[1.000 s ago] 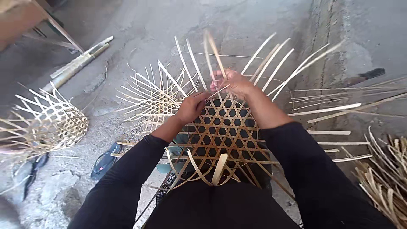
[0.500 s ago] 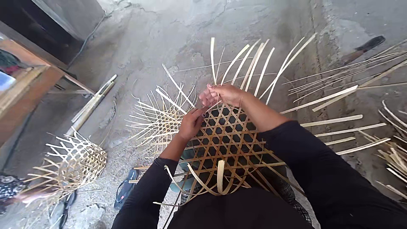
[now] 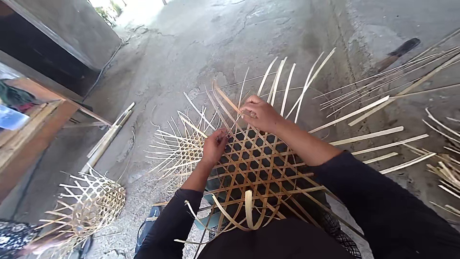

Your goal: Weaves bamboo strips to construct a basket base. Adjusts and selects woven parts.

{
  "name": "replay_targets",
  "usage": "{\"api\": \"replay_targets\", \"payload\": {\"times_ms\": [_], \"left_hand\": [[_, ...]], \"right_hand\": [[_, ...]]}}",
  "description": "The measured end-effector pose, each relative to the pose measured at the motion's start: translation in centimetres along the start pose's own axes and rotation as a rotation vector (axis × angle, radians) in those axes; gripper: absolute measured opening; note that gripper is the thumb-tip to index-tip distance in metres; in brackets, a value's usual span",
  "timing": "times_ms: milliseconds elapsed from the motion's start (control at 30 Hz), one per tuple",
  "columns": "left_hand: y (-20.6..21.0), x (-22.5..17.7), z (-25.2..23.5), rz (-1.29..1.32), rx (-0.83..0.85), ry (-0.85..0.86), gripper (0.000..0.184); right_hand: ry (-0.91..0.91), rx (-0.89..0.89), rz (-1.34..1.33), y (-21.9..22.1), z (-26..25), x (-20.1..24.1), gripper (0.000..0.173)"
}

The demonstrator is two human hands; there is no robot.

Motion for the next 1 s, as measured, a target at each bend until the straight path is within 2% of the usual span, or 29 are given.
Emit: {"api": "replay_targets", "payload": {"times_ms": [100,233,467,567,667,800,1000], "left_hand": [[0.0,-1.1,-0.6,-0.127,0.077,-0.063,0.023],[0.6,-2.0,-1.5,-0.252,0.187,-0.136,0.018],[1.4,-2.8,-2.3,-0.416,0.181,-0.073,0.017],[1.2,-2.5,-2.5,-0.364,0.199,-0.096,0.016],[0.9,-1.8,-2.4,-0.151,0.245,-0.167,0.015],[0.8,-0.9,-2.4,0.088,0.291,-0.223,0.025],[0.9,-0.9,-2.2,0.105,0.272,-0.228,0.015]], "right_hand": [[0.028,0.058,0.093,-0.2,1.4,-0.9,0.024],[0.052,-0.018,0.219,0.7,4.1,-1.9,0.025],[0.102,-0.148,0.357,2.4,6.6,-2.0,0.028],[0.088,-0.184,0.355,2.7,6.8,-2.4,0.026],[0.076,-0.247,0.314,2.7,7.0,-2.5,0.025],[0.096,-0.286,0.274,2.7,7.3,-2.7,0.024],[0.137,-0.326,0.233,2.5,7.6,-3.3,0.025]]}}
Point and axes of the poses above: each hand's wrist, its own z-axis away from the middle knuckle, its own y-axis out of the palm, x = y × z, the point moved 7 cm from there along -z, towards the middle knuckle, and after that the axes turned 6 degrees about -y, right-handed, at the moved point
